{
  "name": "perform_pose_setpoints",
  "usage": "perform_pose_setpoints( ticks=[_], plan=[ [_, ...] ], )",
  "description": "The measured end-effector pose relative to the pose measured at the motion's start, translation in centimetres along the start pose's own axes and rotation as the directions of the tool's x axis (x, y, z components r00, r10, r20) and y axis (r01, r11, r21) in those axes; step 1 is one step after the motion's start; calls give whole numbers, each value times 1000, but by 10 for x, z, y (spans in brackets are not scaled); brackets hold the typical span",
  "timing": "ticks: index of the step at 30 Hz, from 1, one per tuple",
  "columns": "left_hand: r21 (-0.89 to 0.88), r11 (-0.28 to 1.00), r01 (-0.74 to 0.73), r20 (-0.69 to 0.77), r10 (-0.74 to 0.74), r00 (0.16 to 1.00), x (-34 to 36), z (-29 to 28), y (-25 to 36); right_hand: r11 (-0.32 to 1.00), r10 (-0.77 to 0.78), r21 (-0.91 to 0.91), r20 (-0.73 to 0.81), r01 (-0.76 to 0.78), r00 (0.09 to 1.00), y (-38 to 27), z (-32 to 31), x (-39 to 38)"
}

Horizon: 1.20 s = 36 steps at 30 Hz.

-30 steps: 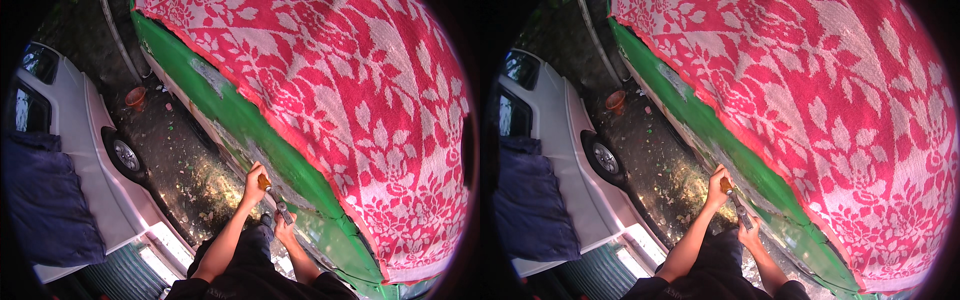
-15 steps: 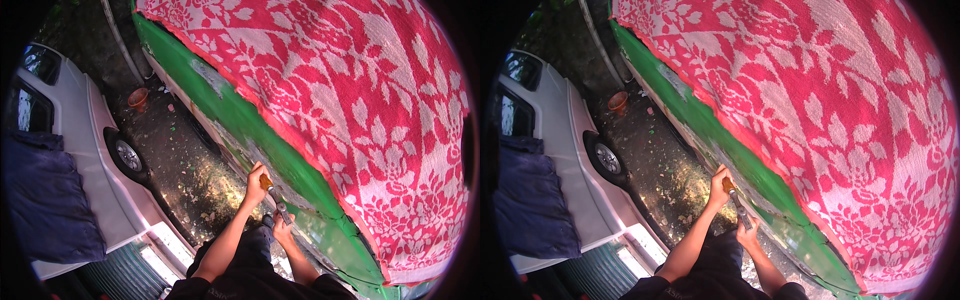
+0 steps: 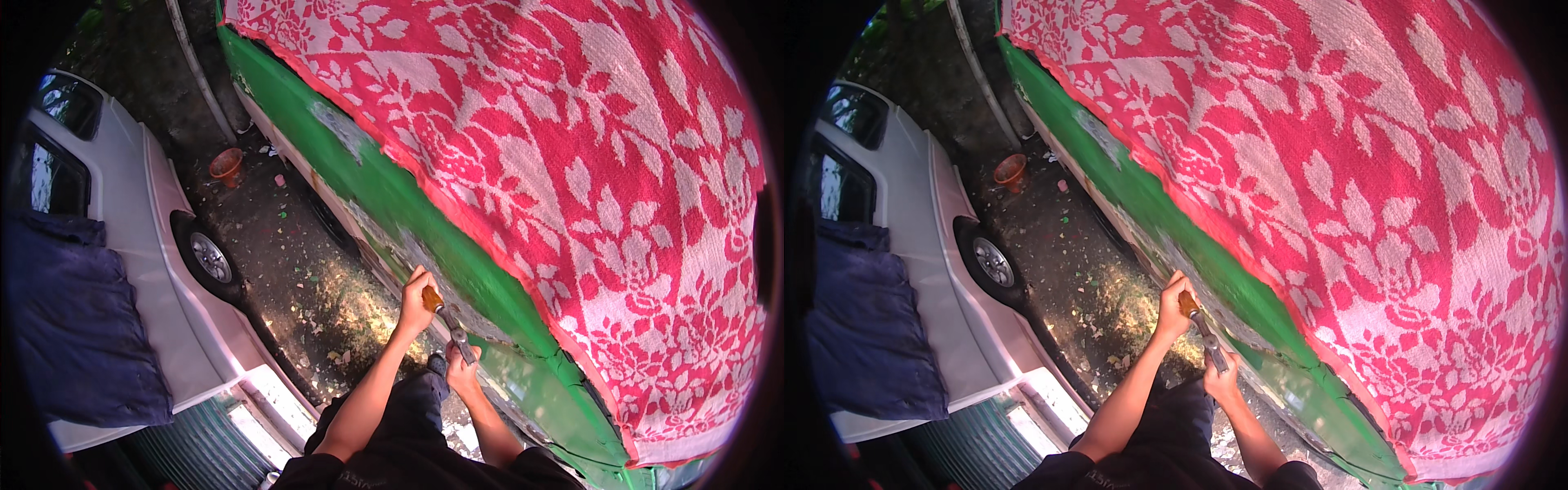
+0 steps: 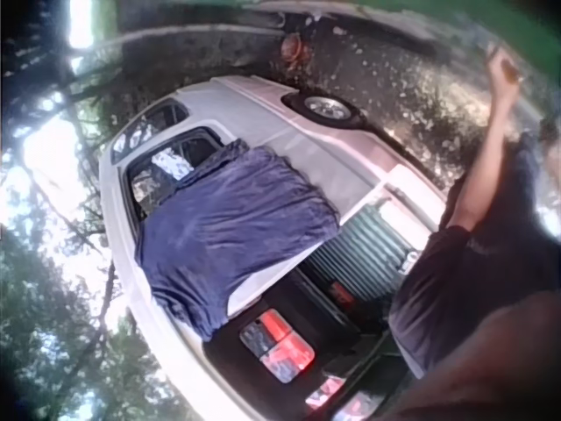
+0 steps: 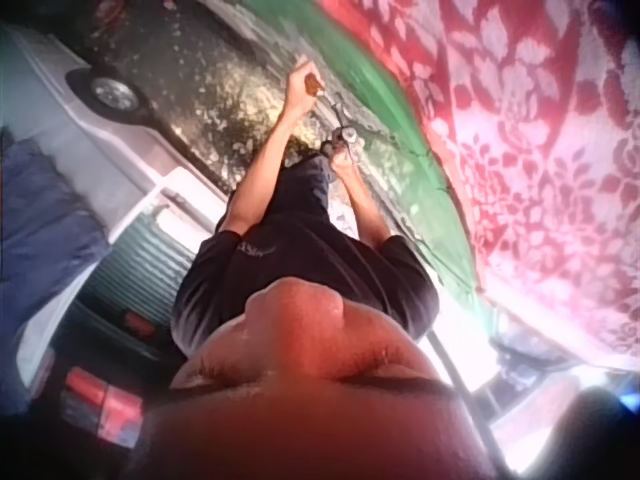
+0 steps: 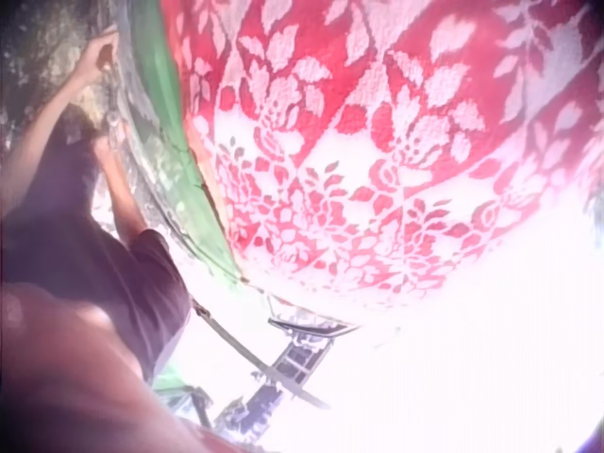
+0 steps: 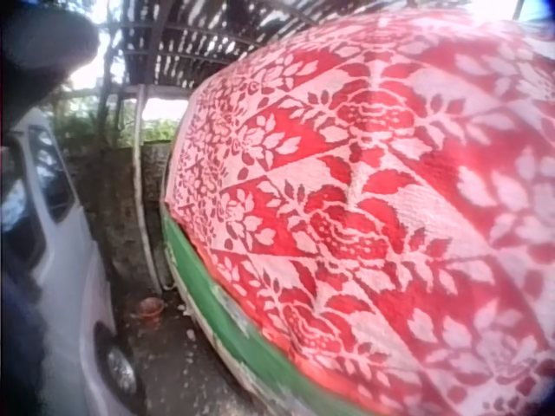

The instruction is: The person uses a chisel and hammer to scrape and remove old paint from the side panel of a green car. They then retrieve a spray can and a lighter, ignite the lighter, and apply heat to the car panel while continuing to scrape the surface.

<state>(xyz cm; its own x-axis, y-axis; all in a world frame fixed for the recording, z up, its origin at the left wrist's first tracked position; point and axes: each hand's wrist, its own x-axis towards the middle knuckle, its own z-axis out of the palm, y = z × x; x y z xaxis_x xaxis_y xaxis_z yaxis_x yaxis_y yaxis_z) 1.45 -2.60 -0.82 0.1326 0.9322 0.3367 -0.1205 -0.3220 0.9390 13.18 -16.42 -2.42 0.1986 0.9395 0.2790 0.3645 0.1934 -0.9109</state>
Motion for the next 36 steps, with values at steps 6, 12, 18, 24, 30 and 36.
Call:
perform_pose_setpoints(
  ticks=[6,12,18,24,30,36],
  plan=[
    [-53,998,31,-8,-31,999,2,-2,8,980,-69,175,-147,95,987,3,0,-17],
    [15,999,-36,-38,36,999,6,-5,3,970,32,243,-208,20,978,-4,3,-21],
    [-2,999,-34,-40,34,999,4,-4,0,996,42,-72,-26,-44,999,-5,5,-1],
    [-73,996,58,-7,-58,998,2,-2,1,983,-139,105,-136,153,981,-4,8,-10],
    [29,998,-46,-45,48,998,4,-4,7,994,74,92,-82,-66,994,-31,0,-7],
    [124,991,-54,-42,60,997,-3,-6,13,969,158,200,-35,-148,987,-76,-7,-1]
  ],
)
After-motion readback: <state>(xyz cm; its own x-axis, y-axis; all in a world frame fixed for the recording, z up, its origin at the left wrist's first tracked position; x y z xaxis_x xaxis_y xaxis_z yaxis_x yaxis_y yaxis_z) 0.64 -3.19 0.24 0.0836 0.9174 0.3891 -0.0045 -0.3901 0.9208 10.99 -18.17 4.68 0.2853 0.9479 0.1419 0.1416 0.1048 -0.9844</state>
